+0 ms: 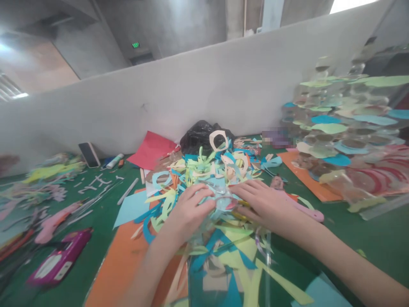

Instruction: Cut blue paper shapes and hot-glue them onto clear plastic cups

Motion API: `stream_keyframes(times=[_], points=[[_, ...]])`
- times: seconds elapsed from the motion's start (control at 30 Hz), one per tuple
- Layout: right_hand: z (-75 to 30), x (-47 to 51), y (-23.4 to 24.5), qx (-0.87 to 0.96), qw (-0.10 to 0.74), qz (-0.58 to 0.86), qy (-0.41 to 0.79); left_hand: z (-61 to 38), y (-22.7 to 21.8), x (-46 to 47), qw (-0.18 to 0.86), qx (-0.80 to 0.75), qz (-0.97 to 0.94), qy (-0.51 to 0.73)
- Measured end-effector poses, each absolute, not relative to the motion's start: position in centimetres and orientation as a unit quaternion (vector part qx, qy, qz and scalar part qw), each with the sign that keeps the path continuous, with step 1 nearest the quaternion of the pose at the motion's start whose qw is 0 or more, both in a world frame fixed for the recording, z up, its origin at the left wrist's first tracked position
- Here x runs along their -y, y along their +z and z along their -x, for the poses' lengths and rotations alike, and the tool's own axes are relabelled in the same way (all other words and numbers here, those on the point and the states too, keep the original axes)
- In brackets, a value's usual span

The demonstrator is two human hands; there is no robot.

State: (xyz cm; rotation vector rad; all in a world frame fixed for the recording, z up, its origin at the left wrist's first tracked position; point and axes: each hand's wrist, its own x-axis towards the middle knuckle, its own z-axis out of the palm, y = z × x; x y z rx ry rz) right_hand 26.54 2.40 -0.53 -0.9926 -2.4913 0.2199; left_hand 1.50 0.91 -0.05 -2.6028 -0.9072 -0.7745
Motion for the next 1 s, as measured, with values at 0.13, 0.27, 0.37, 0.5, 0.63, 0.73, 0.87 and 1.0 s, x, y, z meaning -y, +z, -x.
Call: stream_keyframes(times=[0.13, 0.27, 0.37, 0.5, 0.63, 0.73, 0.87, 1.0], points=[[-26.6, -1.9, -0.3, 0.875, 0.217, 0.373, 0.221, -1.4, 0.1, -0.7, 0.223, 0.262, 0.907, -0.241], [-26.0, -2.3, -0.9, 0.84, 0.243, 0.405, 0.267, -1.8, 0.2, -0.6, 0.267, 0.217, 0.912, -0.222], [-25.7, -2.4, -1.1, 0.835, 0.251, 0.405, 0.274, -1.8, 0.2, -0.8, 0.267, 0.198, 0.918, -0.217], [-25.7, -1.8, -0.5, 0.842, 0.251, 0.394, 0.269, -1.4, 0.2, -1.2, 0.208, 0.207, 0.923, -0.251], [-25.5, -1.3, -0.2, 0.866, 0.229, 0.36, 0.26, -1.1, 0.0, -1.4, 0.142, 0.239, 0.916, -0.288], [-25.1, -1.3, -0.9, 0.893, 0.205, 0.31, 0.255, -1.1, -0.4, -1.4, 0.111, 0.252, 0.913, -0.3], [-24.8, -1.1, -2.5, 0.901, 0.189, 0.305, 0.245, -1.2, -0.8, -1.4, 0.094, 0.274, 0.907, -0.305], [-25.0, -1.2, -3.1, 0.906, 0.164, 0.311, 0.234, -1.1, -0.9, -1.6, 0.088, 0.275, 0.908, -0.304]])
